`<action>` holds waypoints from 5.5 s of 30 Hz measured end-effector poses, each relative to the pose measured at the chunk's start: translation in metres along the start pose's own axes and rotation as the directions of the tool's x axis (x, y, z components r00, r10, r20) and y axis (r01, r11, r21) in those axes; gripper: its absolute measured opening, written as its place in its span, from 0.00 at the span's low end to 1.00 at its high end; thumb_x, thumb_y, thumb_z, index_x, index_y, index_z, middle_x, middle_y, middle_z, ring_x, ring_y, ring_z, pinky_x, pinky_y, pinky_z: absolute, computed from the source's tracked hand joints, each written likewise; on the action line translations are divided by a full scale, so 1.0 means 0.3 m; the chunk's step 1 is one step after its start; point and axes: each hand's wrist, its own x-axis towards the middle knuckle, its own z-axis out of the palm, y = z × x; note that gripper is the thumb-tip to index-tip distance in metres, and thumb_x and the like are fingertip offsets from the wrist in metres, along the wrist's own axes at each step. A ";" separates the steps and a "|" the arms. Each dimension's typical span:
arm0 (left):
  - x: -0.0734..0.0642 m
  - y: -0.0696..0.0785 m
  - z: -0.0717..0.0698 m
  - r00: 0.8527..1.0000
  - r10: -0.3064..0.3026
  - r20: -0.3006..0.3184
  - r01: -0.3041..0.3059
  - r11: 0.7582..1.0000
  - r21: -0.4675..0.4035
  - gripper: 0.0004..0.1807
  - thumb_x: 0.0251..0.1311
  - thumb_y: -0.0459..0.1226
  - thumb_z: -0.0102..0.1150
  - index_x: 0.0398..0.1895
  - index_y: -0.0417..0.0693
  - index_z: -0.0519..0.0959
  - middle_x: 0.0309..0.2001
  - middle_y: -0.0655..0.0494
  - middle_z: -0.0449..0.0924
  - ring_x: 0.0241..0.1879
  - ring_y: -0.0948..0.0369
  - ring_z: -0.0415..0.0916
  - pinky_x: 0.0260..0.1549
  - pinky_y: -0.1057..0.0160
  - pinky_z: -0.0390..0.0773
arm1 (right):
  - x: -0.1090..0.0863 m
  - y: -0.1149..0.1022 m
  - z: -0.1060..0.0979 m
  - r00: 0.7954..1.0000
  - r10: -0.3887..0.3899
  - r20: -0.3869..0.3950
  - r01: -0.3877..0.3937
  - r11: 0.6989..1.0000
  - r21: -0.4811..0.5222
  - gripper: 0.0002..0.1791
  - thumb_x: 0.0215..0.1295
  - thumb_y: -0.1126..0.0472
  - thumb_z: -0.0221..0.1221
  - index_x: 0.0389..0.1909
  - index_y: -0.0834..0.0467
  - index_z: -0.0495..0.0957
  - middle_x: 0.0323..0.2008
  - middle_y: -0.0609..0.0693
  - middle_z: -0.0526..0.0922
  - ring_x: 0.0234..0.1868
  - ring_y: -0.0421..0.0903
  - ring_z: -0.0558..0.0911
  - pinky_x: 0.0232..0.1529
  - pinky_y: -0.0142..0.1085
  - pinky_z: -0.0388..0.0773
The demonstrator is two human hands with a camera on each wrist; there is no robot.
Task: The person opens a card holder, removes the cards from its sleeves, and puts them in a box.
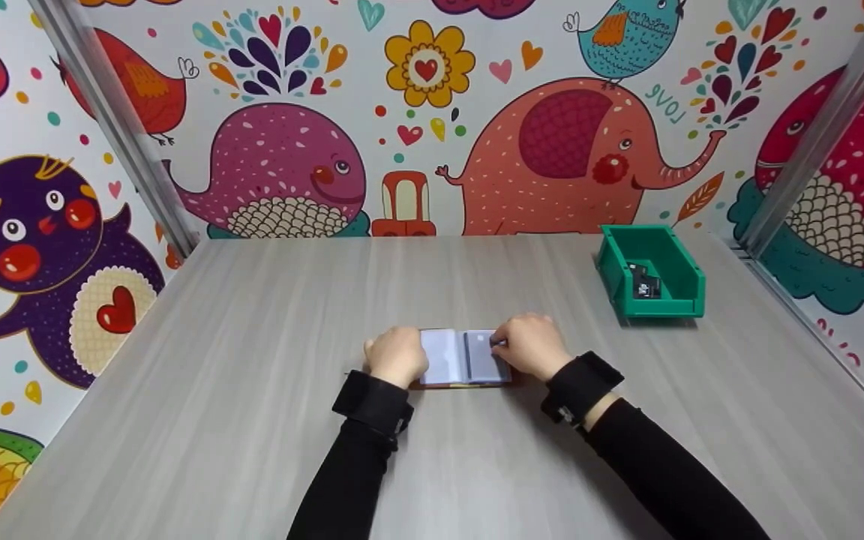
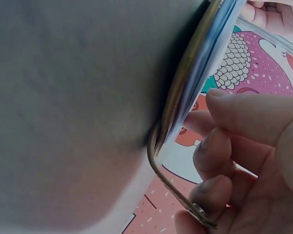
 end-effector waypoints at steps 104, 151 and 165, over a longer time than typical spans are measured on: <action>-0.108 0.129 -0.012 0.882 0.396 -0.255 -0.418 0.908 -0.033 0.07 0.48 0.33 0.67 0.17 0.51 0.81 0.24 0.59 0.78 0.29 0.56 0.76 0.34 0.54 0.65 | -0.016 -0.019 0.009 0.985 -0.159 -0.074 0.165 0.982 0.089 0.02 0.47 0.64 0.73 0.22 0.53 0.89 0.23 0.47 0.85 0.26 0.50 0.79 0.33 0.48 0.70; -0.121 0.161 0.064 0.914 0.375 -0.157 -0.337 0.915 0.222 0.19 0.40 0.51 0.79 0.25 0.50 0.82 0.31 0.54 0.79 0.35 0.54 0.77 0.36 0.55 0.67 | -0.012 -0.012 0.006 0.988 -0.146 -0.046 0.150 0.984 0.093 0.04 0.48 0.63 0.72 0.25 0.51 0.90 0.23 0.45 0.86 0.26 0.49 0.81 0.35 0.49 0.71; -0.125 0.160 0.059 0.881 0.413 -0.232 -0.375 0.907 0.192 0.14 0.41 0.39 0.73 0.16 0.53 0.73 0.24 0.57 0.75 0.29 0.55 0.76 0.31 0.57 0.63 | -0.012 -0.013 0.010 0.985 -0.158 -0.061 0.164 0.982 0.093 0.03 0.48 0.63 0.72 0.22 0.51 0.89 0.19 0.43 0.83 0.22 0.46 0.75 0.30 0.45 0.67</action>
